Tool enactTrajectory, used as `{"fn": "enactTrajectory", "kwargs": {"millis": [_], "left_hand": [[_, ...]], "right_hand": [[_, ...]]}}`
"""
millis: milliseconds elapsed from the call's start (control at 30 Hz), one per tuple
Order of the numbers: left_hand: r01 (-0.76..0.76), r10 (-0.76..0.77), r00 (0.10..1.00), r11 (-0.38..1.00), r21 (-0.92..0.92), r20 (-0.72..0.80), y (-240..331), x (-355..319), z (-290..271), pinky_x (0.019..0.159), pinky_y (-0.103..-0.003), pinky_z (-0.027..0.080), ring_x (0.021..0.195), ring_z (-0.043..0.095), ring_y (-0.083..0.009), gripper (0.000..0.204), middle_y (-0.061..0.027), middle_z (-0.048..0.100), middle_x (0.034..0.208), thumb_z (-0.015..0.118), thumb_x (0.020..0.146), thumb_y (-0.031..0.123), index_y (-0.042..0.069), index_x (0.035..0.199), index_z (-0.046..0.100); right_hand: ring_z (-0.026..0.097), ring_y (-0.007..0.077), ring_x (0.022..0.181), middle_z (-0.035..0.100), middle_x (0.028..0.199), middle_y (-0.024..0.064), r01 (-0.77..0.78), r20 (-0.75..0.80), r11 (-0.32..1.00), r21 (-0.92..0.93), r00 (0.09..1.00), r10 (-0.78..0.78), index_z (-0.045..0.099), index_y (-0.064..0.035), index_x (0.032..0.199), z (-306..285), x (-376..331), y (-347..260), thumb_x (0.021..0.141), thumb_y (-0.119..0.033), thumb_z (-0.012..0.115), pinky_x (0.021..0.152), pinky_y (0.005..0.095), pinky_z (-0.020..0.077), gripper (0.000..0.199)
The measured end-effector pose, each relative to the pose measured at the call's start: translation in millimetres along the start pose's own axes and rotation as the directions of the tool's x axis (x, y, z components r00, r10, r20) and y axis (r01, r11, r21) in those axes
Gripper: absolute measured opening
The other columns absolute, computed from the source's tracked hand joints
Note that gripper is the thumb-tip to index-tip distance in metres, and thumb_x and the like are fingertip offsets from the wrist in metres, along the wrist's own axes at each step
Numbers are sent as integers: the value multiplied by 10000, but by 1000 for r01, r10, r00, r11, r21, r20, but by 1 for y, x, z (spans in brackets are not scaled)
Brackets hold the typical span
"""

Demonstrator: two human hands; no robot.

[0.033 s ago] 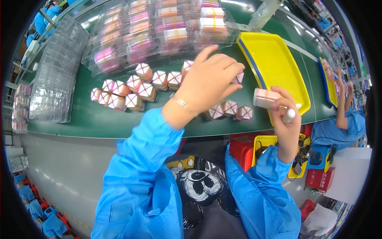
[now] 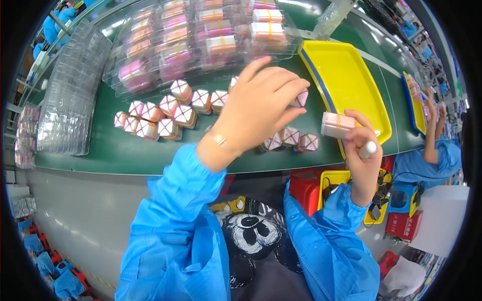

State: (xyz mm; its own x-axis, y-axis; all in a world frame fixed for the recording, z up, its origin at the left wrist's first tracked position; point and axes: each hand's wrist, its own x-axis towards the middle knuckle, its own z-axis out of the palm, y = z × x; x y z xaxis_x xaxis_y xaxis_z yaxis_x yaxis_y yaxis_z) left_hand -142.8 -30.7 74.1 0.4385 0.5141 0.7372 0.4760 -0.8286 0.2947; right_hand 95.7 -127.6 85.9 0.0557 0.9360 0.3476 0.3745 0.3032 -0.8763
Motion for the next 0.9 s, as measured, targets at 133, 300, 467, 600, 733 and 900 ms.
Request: {"fn": "enactTrajectory", "kwargs": {"millis": [133, 300, 467, 600, 733, 900], "left_hand": [[69, -78, 981, 996, -54, -178, 22, -38, -58, 925, -423, 490, 1004, 639, -277, 490, -114, 676, 1058, 844, 708, 231, 40, 1122, 664], [363, -372, 926, 924, -116, -61, 18, -101, -66, 789, -366, 519, 917, 638, -279, 500, -123, 651, 1030, 868, 669, 153, 40, 1113, 668], [537, -541, 841, 835, -119, -7, 6, -132, -41, 813, -340, 507, 950, 623, -273, 472, -126, 625, 1070, 845, 714, 115, 31, 1137, 652], [590, -593, 805, 795, -137, 28, 6, -130, -32, 810, -351, 505, 956, 614, -288, 481, -123, 604, 1083, 825, 743, 121, 40, 1172, 623], [606, -611, 790, 791, -82, -57, 5, -127, -29, 807, -367, 503, 957, 606, -305, 466, -130, 593, 1077, 809, 765, 133, 48, 1180, 613], [636, -631, 768, 772, 8, -108, 4, -127, -27, 821, -358, 514, 986, 619, -308, 493, -140, 607, 1117, 810, 773, 161, 54, 1208, 604]], "right_hand": [[612, 344, 1151, 588, 1270, 233, 330, 16, 930, -163, 943, -332, 619, -84, 850, -6, -6, -7, 764, 112, 622, 954, 403, 488, 214], [602, 364, 1159, 582, 1272, 253, 301, -72, 953, -41, 950, -303, 626, -107, 860, 6, -9, -5, 773, 93, 639, 978, 450, 466, 219], [598, 346, 1160, 584, 1269, 257, 320, -41, 945, 61, 947, -318, 624, -121, 865, 18, -10, -6, 784, 50, 672, 1017, 451, 429, 195], [616, 344, 1098, 551, 1300, 273, 409, -3, 896, 171, 910, -415, 613, -121, 838, 27, -16, -8, 842, -13, 661, 947, 432, 487, 119], [629, 336, 1078, 528, 1305, 286, 476, 19, 834, 280, 866, -501, 630, -112, 857, 36, -19, -9, 940, -215, 633, 867, 398, 546, 132], [652, 334, 1040, 538, 1276, 305, 477, 35, 802, 359, 852, -522, 635, -92, 846, 52, -25, -14, 936, -198, 639, 863, 385, 553, 140]]}}
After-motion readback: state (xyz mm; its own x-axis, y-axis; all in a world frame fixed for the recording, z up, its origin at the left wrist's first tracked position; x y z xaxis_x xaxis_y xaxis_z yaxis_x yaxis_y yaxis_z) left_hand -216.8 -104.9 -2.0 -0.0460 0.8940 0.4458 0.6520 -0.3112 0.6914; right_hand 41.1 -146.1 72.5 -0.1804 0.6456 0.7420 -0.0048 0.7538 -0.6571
